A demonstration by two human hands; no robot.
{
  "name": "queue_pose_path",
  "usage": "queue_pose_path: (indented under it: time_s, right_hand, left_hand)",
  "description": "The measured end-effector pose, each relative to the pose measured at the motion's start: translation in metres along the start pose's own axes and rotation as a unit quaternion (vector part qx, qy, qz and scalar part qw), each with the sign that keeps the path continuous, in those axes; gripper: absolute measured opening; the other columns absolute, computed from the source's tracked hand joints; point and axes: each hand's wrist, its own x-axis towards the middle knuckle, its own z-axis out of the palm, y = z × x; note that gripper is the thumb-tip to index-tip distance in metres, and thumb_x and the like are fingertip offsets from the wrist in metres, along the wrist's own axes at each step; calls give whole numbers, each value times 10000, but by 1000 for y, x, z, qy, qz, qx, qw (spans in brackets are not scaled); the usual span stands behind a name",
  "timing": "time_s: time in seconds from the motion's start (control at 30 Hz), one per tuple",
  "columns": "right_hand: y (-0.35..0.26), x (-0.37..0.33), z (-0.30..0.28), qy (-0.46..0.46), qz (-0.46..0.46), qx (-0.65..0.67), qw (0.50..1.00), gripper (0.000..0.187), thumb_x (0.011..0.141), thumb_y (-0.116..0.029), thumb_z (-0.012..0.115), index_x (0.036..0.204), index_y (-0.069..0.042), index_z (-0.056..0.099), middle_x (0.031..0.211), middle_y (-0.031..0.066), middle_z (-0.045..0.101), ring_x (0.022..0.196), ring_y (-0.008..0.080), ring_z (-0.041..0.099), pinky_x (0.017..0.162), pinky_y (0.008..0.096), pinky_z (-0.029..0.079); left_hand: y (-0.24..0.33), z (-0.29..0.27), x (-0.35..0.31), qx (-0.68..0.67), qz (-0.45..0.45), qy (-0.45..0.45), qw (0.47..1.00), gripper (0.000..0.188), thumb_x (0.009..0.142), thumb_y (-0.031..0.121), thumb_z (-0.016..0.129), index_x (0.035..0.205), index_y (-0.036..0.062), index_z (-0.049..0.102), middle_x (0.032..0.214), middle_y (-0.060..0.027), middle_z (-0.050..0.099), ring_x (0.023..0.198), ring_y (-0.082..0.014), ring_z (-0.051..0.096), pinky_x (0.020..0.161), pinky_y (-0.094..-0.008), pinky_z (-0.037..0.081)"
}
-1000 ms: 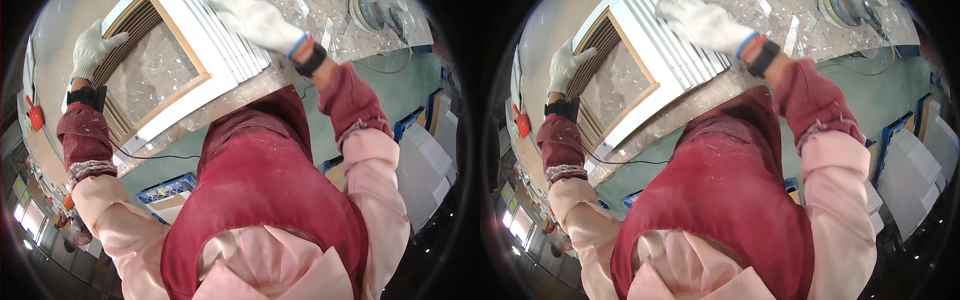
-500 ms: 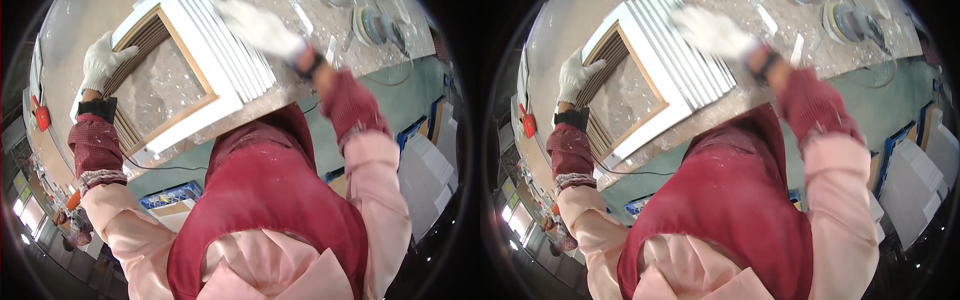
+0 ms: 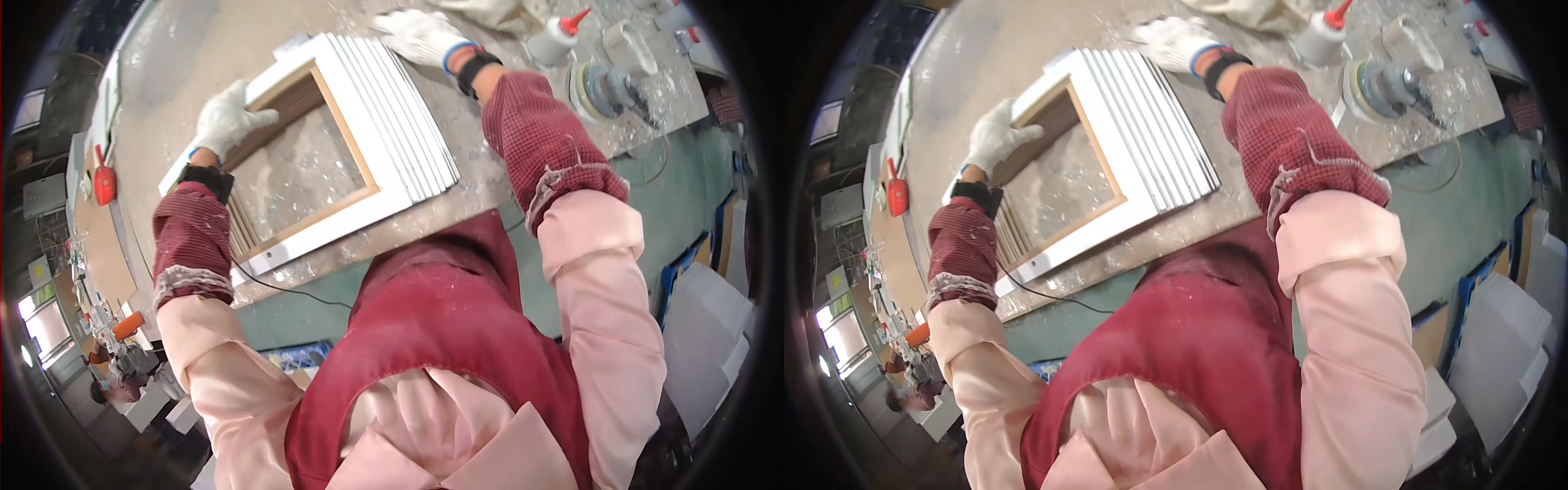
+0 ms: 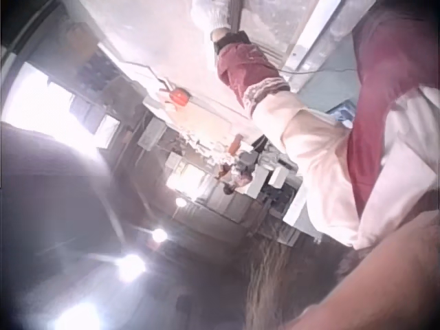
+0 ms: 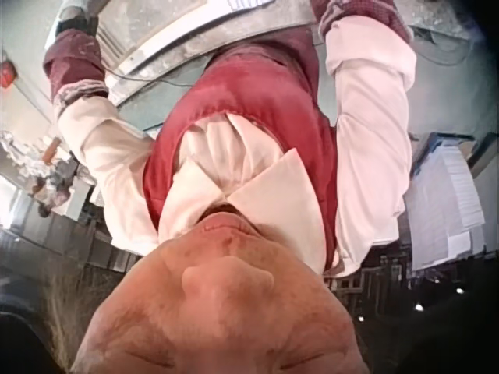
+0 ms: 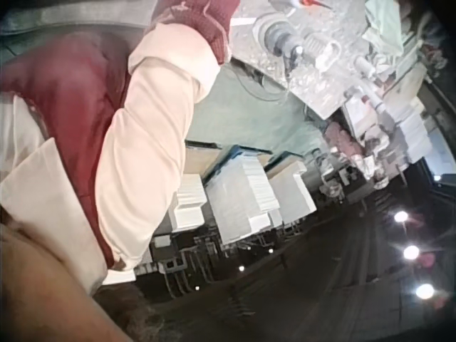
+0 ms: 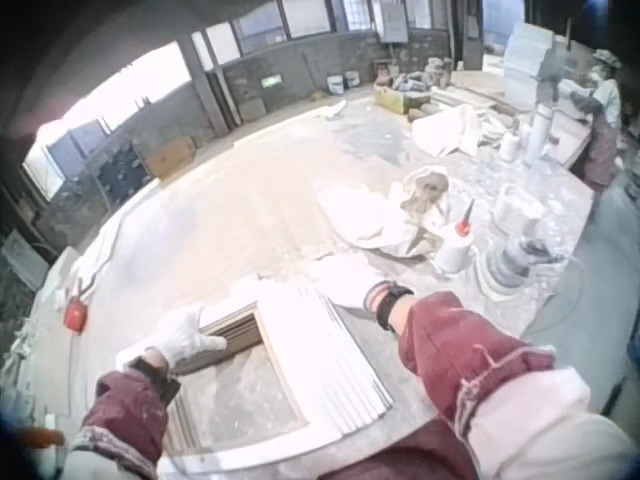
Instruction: The person sands the edges of a stack of white frames with a sanding block, then places them on a pallet. They pick up another stack of frames and return to the table to sand their edges.
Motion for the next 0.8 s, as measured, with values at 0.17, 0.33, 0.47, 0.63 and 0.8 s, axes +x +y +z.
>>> queue_pose_path:
  time_s: [0.17,0.33,0.47,0.63,0.8]
  right_hand:
    - [22,-53,-49,-54,29,-128,990,628,876,-435,591,1335,-22,481,1317,192,537,1234,373,486,1041,429,391]
    - [-10,-95,-58,92,-16,-88,992,580,889,-483,578,1282,-57,540,1259,189,580,1188,353,532,990,440,433]
    - [-48,-107,-57,45,70,4,997,299,936,-372,520,1068,-140,654,942,165,663,912,363,635,767,487,488]
    - [-36,-106,-6,-119,12,6,993,483,964,-458,393,1023,-67,672,975,238,659,957,410,625,807,506,474]
    - [-77,-72,-13,-203,269,28,941,640,956,-527,304,984,13,647,1091,274,637,1066,444,584,912,522,426]
  left_hand:
    - [-52,-24,-60,-127,-26,75,989,926,706,528,763,1411,28,431,1332,-240,552,1239,-369,531,1037,-417,414]
    - [-228,2,-143,-169,-214,119,955,798,803,500,702,1390,13,467,1318,-215,569,1195,-354,563,1008,-392,433]
    - [-309,98,-220,-333,55,-48,940,387,983,224,545,1274,-31,538,1121,-80,631,1010,-209,604,892,-323,494]
    - [-290,128,-202,-675,-156,-97,714,431,990,354,548,1284,41,522,1190,-48,604,1012,-164,606,877,-333,517]
    - [-272,113,-173,-750,-223,-123,610,464,974,351,578,1301,28,512,1180,-68,616,1065,-147,607,890,-321,526]
